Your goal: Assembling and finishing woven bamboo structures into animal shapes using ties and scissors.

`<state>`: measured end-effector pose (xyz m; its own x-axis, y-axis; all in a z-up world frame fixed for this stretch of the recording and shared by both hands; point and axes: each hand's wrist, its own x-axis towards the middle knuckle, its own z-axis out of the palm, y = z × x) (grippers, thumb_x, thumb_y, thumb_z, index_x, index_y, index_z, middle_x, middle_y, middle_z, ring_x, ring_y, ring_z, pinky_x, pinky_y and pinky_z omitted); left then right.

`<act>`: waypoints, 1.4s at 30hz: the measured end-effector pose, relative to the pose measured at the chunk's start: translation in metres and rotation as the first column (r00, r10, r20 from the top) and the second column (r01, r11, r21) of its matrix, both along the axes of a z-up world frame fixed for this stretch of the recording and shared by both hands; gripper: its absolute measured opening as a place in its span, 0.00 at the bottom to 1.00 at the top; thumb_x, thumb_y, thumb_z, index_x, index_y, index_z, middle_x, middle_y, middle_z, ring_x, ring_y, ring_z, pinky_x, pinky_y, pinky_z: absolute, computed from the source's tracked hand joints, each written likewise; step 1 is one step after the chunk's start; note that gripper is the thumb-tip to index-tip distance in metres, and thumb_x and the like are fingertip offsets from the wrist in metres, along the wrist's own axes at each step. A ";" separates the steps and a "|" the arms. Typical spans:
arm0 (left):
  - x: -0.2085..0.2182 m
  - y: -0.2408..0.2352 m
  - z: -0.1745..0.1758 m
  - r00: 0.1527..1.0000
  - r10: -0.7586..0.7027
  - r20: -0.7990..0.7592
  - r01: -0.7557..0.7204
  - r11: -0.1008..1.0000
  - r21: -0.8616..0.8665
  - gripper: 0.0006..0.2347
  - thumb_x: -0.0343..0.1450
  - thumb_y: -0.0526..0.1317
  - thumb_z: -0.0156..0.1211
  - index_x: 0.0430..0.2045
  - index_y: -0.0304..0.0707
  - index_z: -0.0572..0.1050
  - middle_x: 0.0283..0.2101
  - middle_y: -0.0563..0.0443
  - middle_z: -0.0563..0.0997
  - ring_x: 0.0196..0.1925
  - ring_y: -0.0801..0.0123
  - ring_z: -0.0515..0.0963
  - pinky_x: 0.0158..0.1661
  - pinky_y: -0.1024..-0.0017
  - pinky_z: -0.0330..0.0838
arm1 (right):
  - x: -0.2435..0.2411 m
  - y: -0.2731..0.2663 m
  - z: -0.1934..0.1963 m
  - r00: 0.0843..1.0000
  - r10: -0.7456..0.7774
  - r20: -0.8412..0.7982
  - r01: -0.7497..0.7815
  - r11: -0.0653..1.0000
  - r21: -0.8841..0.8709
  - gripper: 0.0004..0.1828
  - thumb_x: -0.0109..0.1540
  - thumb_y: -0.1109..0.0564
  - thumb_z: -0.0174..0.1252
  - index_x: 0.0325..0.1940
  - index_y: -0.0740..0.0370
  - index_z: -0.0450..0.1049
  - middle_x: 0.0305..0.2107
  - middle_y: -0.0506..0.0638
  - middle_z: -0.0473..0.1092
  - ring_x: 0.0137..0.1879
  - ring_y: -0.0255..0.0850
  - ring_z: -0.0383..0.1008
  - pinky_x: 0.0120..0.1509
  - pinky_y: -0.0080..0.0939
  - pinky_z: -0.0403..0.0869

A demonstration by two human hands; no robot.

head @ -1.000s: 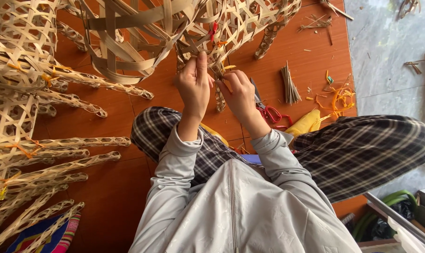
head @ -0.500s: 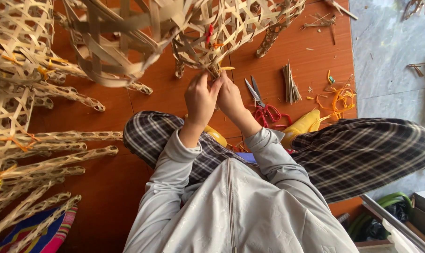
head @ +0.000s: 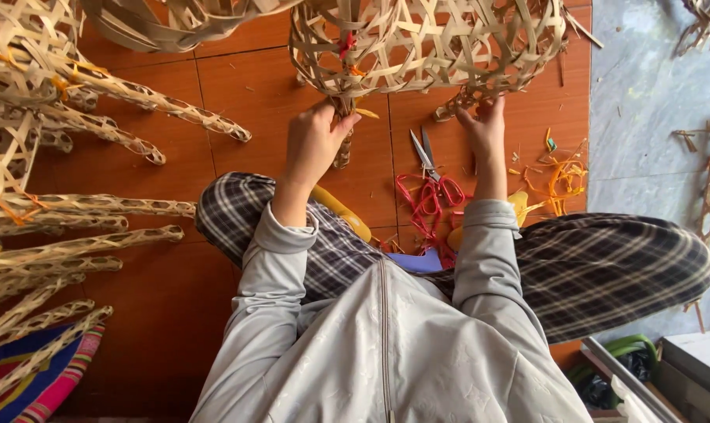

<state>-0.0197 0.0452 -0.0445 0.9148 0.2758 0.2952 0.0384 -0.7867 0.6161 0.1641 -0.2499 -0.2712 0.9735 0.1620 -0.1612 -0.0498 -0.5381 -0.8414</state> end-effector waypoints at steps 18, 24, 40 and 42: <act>0.007 0.001 -0.016 0.998 -0.005 -0.061 -0.012 0.960 -0.281 0.09 0.70 0.37 0.70 0.35 0.31 0.77 0.32 0.43 0.85 0.32 0.56 0.86 0.34 0.64 0.78 | 0.007 0.007 -0.067 0.996 -0.013 -0.090 0.001 0.992 -0.130 0.50 0.60 0.51 0.76 0.77 0.60 0.52 0.57 0.64 0.71 0.59 0.49 0.75 0.59 0.47 0.77; 0.003 0.001 -0.014 0.998 -0.009 -0.058 -0.007 0.962 -0.272 0.08 0.70 0.37 0.71 0.35 0.30 0.78 0.32 0.41 0.84 0.32 0.54 0.85 0.33 0.63 0.76 | 0.012 -0.021 -0.095 0.990 -0.136 -0.044 0.137 0.990 0.028 0.48 0.57 0.53 0.74 0.74 0.65 0.55 0.51 0.65 0.72 0.52 0.46 0.76 0.52 0.43 0.78; 0.000 0.008 -0.015 0.991 -0.053 -0.121 0.034 0.988 -0.153 0.11 0.74 0.42 0.72 0.37 0.31 0.79 0.34 0.40 0.84 0.34 0.48 0.83 0.35 0.58 0.74 | -0.085 -0.033 -0.109 0.972 0.023 -0.234 -0.099 0.942 -0.319 0.08 0.55 0.55 0.67 0.35 0.61 0.84 0.27 0.58 0.78 0.35 0.49 0.81 0.43 0.46 0.79; 0.000 0.010 -0.017 0.991 -0.039 -0.126 0.028 0.996 -0.085 0.12 0.75 0.43 0.72 0.37 0.31 0.79 0.32 0.39 0.83 0.31 0.47 0.82 0.33 0.58 0.72 | -0.082 -0.037 -0.107 0.977 -0.103 -0.187 0.002 0.881 -0.473 0.07 0.54 0.55 0.66 0.33 0.59 0.83 0.28 0.60 0.78 0.36 0.53 0.80 0.44 0.49 0.78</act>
<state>-0.0200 0.0552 -0.0615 0.9525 0.2632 0.1534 0.0951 -0.7353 0.6710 0.0820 -0.2872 -0.3782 0.9170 -0.0316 -0.3976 -0.2293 -0.8575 -0.4605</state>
